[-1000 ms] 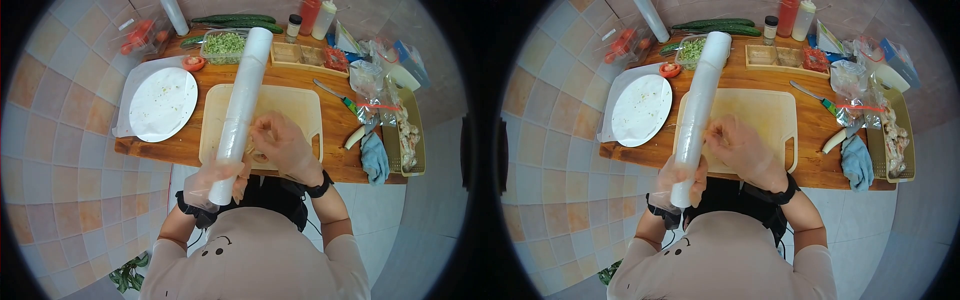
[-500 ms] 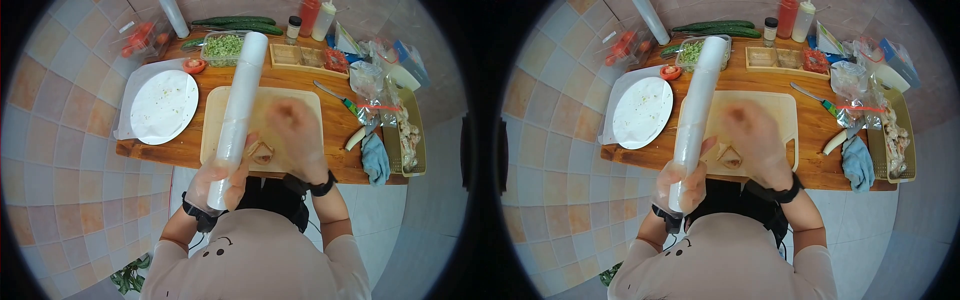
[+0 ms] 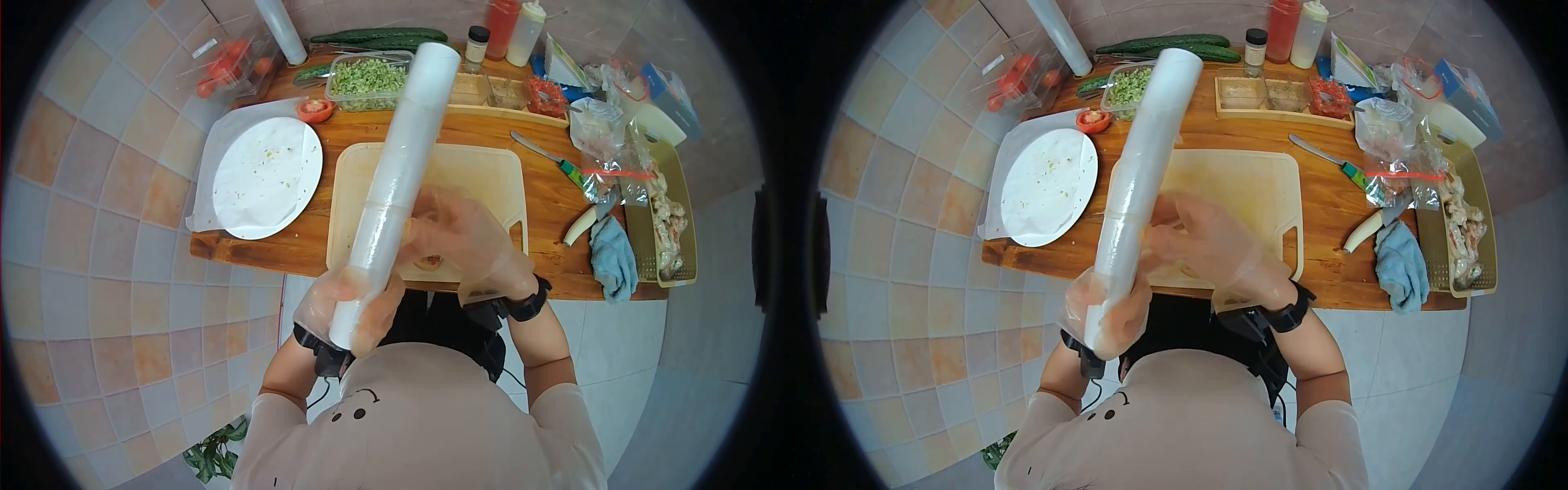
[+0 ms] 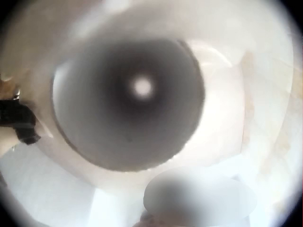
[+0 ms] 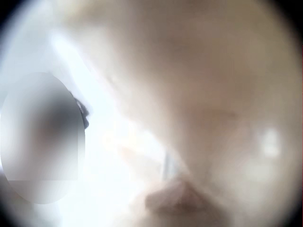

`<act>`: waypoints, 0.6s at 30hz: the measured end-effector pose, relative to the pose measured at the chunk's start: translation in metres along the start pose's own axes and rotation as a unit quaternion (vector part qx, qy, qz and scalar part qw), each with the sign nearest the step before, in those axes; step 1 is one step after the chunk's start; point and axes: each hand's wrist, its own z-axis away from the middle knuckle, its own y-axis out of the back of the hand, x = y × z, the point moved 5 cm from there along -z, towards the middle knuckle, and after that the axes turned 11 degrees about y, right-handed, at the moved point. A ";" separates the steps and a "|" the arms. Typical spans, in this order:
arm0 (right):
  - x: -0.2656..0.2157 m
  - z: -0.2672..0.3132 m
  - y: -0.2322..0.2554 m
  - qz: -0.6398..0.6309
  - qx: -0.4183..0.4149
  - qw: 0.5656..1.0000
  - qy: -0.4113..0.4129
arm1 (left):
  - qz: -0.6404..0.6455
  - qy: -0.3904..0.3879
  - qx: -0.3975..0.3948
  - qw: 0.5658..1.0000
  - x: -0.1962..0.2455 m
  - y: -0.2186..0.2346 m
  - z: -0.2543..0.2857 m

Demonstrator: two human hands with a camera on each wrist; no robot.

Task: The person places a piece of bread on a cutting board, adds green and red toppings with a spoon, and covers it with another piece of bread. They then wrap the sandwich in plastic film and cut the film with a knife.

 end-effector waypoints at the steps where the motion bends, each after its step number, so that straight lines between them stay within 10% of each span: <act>1: -0.006 0.000 -0.005 -0.065 0.006 0.998 -0.002 | 0.047 0.024 -0.044 0.998 -0.002 0.001 0.000; 4: -0.025 0.002 -0.016 -0.185 0.015 0.983 -0.008 | 0.106 0.123 -0.025 0.986 -0.009 -0.014 -0.001; 7: -0.025 0.001 -0.005 -0.082 0.017 0.996 0.032 | -0.182 0.013 0.137 0.974 0.010 -0.020 0.002; 10: -0.023 -0.001 0.001 0.127 0.043 0.985 0.112 | -0.467 -0.094 0.226 0.850 0.030 -0.019 -0.008; 18: -0.022 0.008 0.022 0.037 0.159 0.981 0.101 | -0.250 -0.043 0.186 0.949 0.018 -0.017 0.004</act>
